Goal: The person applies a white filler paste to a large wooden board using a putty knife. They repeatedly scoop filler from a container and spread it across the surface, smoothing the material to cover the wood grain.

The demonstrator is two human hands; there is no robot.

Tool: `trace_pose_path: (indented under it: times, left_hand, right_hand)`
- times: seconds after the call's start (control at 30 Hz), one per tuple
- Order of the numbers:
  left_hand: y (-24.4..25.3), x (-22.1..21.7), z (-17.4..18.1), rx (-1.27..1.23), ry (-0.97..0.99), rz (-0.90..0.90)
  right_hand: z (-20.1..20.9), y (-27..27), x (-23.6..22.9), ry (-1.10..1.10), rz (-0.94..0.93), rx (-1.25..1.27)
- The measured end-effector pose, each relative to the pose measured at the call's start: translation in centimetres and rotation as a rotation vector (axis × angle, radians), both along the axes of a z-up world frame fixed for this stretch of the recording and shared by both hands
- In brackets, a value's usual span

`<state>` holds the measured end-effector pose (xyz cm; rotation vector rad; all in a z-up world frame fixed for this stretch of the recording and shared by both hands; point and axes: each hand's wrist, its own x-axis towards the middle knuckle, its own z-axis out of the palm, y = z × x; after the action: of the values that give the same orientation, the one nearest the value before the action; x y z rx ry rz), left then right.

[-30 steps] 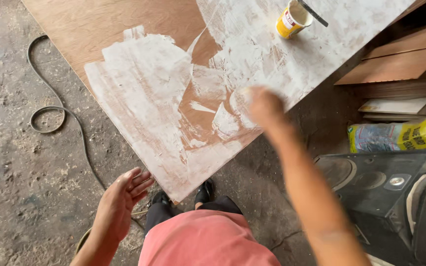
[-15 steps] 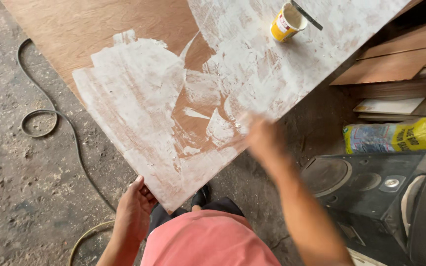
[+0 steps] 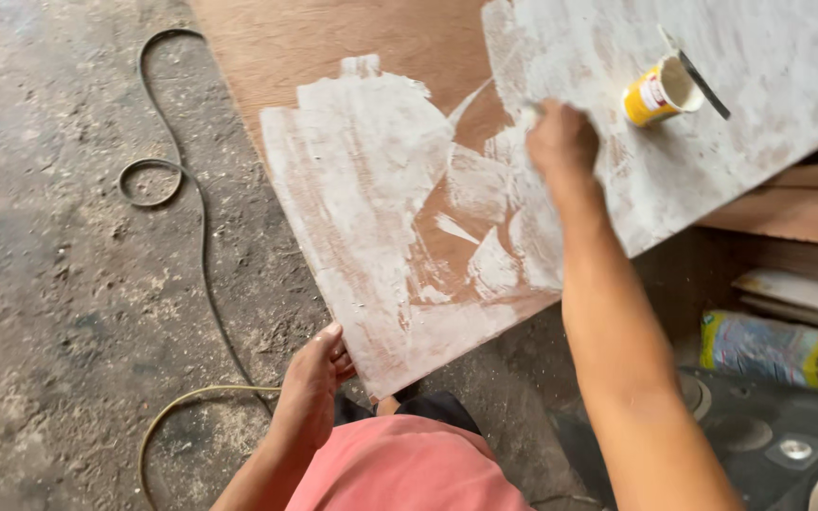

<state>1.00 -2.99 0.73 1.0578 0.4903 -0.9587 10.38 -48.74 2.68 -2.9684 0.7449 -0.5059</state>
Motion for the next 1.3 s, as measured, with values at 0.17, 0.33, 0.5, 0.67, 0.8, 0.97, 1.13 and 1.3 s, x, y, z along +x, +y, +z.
trace_pose_path:
  times: [0.17,0.33,0.5,0.67,0.8,0.97,1.13,1.3]
  left_hand:
    - [0.2,0.4,0.5,-0.075,-0.063,0.046]
    - [2.0,0.3,-0.2,-0.018,-0.035,0.111]
    - [4.1,0.9,-0.4,0.081,-0.121,0.166]
    - [5.3,1.9,-1.0,0.172,0.012,0.272]
    - [7.1,2.4,-1.8,0.184,-0.084,0.341]
    - [6.5,1.0,-2.8,0.159,-0.061,0.209]
    - [5.8,-0.3,-5.7,0.113,-0.062,0.269]
    - [7.5,1.1,-5.5,0.136,-0.014,0.329]
  right_hand:
    - [-4.4,6.6,3.9,0.150,0.056,-0.096]
    - [-4.5,14.1,6.4,0.156,0.375,-0.014]
    - [-0.9,14.2,12.5,0.131,0.228,-0.040]
    - [-2.5,35.8,0.8,0.200,0.790,-0.194]
    - [-1.4,25.1,-3.2,-0.015,0.619,-0.056]
    - [-1.2,10.7,-6.6,0.135,0.050,-0.049]
    - [-6.2,31.9,-9.8,-0.076,0.508,0.012]
    - [0.0,34.4,-12.0,-0.167,0.538,0.038]
